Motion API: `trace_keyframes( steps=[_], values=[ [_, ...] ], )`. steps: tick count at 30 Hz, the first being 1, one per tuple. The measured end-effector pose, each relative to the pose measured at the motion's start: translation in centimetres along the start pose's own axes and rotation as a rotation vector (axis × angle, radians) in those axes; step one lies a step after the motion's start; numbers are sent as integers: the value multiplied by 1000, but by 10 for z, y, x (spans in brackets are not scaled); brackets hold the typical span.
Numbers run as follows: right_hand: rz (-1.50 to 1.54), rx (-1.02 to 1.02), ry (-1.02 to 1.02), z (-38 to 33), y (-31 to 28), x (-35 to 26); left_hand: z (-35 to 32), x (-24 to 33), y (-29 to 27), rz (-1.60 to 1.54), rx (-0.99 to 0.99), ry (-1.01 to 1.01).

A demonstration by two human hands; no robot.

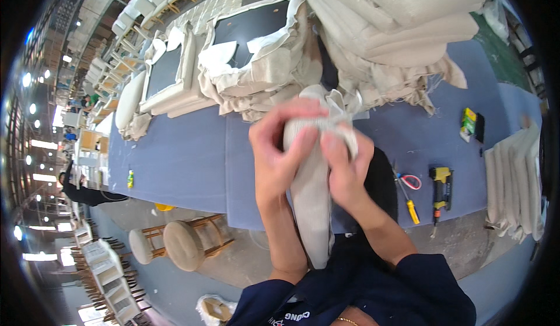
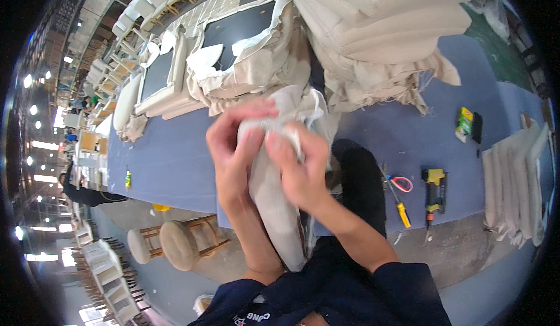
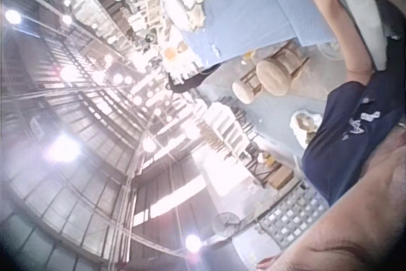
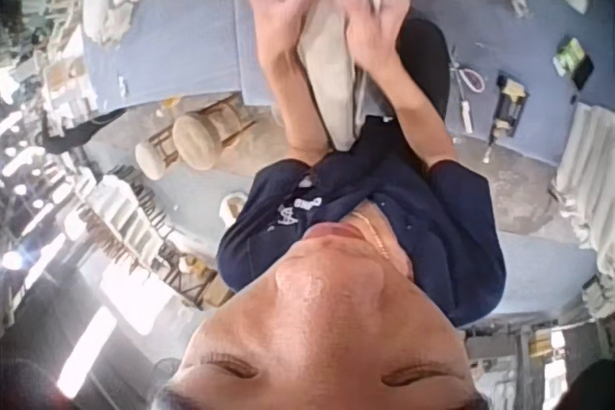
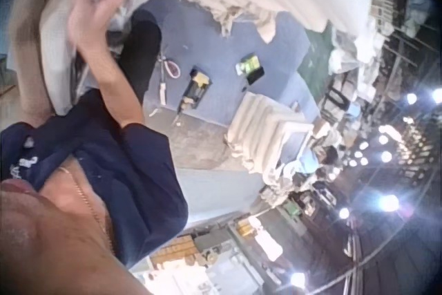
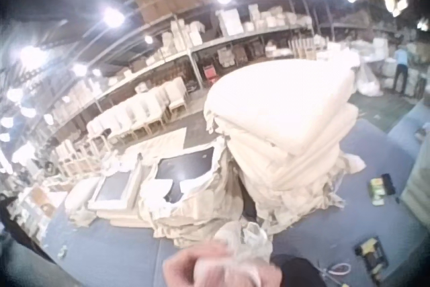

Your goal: The person is upholstering a chair seat by hand-sewing a white fabric cover onto a black foam base. They use a needle and thread to stitch the edges, then use a staple gun to secure the fabric. The person also uses scissors to trim excess fabric and a screwdriver to remove staples.

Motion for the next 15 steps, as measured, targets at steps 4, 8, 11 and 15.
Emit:
trace_keyframes(
  steps=[4,8,11,15],
  values=[
    [-220,83,-30,47,-17,-30,36,-25,27,-59,49,-62],
    [-352,153,20,70,-76,-45,46,-50,75,-80,68,12],
    [-340,236,183,63,-110,-53,33,-45,108,90,102,108],
    [-60,367,314,35,-124,-54,3,-20,136,292,141,166]
  ],
)
Point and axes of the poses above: each hand's wrist, its own z-axis towards the middle knuckle, its own y-axis out of the palm, x = y × z, the point moved 6 cm from there along z, towards the middle knuckle, and after that the axes turned 13 degrees about y, right-handed, at the moved point
